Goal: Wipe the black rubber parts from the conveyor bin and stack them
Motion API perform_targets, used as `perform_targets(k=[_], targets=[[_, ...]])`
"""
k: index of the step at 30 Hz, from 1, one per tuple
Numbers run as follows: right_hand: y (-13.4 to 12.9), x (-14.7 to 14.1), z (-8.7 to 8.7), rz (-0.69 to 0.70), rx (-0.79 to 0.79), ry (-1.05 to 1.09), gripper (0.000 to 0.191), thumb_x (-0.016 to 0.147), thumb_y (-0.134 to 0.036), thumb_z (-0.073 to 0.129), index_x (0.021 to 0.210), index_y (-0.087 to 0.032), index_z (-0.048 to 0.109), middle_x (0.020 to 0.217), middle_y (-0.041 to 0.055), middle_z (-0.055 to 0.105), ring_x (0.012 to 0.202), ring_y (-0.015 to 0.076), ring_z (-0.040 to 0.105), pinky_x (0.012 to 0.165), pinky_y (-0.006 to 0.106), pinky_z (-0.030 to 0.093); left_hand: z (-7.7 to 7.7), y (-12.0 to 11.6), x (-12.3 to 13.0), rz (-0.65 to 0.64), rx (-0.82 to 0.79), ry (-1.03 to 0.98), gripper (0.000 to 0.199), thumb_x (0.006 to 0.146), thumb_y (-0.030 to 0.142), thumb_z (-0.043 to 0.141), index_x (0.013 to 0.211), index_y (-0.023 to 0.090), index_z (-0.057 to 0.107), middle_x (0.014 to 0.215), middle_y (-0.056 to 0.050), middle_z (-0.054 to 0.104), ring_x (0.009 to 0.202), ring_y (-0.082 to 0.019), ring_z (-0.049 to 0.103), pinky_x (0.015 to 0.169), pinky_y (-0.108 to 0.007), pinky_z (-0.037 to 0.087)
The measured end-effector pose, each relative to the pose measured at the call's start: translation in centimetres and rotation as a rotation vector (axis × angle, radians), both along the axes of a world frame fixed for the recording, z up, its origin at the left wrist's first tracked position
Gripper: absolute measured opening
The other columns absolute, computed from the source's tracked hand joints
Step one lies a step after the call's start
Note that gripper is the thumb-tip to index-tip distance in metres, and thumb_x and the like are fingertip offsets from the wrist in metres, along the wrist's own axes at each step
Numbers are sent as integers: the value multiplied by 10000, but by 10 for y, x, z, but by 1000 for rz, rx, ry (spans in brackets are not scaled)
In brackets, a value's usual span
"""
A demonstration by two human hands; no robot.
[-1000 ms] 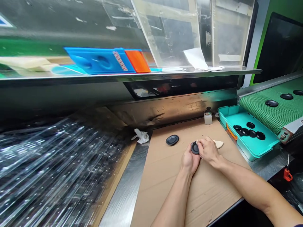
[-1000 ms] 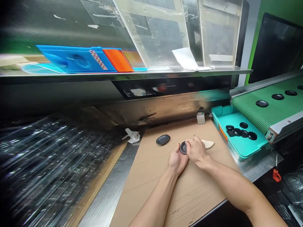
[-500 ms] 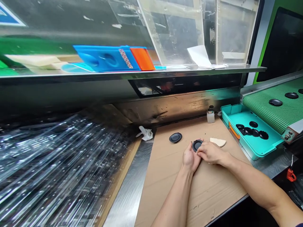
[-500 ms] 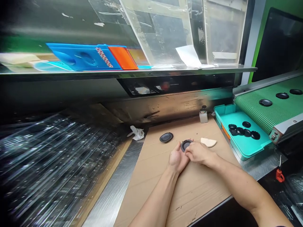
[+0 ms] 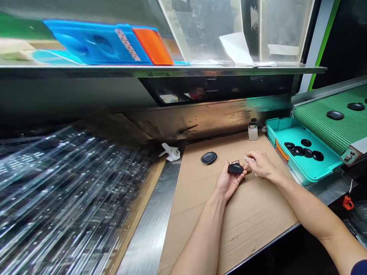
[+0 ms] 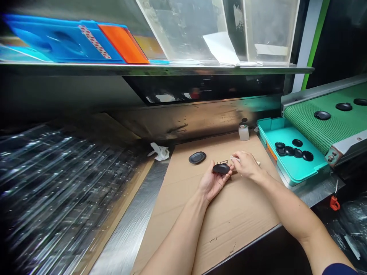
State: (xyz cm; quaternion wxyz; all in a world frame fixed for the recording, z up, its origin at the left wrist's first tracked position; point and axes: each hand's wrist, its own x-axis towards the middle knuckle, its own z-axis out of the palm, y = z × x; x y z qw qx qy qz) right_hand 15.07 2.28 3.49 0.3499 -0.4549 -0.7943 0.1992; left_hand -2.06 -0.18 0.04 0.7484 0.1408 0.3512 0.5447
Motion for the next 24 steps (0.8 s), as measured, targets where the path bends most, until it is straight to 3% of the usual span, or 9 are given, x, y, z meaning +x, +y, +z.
perform_targets(k=[4,13,19,24], targets=[[-1,-3,-1,7,29,-131,141,963,-171,588,896,-188,711,888,31,736,860,160,657,801,254,447,-3,0,3,-37,-32,94,621,1053,537,319,1044,57,713,807,-191,743,591,-188,687,514,-263,591],[1,-10,-16,12,35,-271,151,979,-217,574,1009,-186,719,1008,65,733,927,183,660,811,274,455,-9,-9,20,24,178,192,477,991,524,536,879,103,730,678,-106,704,527,-166,648,506,-258,567],[-6,-16,-15,-31,47,-419,189,998,-223,531,1040,-169,707,1046,101,732,961,210,660,841,303,465,-14,-12,26,118,211,443,529,944,605,556,744,136,696,620,-88,693,574,-197,686,556,-277,580],[-9,-19,-12,-38,66,-451,202,997,-196,506,1040,-160,699,1055,102,734,969,202,661,849,292,468,-14,-14,27,75,250,679,664,910,748,457,695,156,665,524,-82,650,493,-209,648,510,-295,547]])
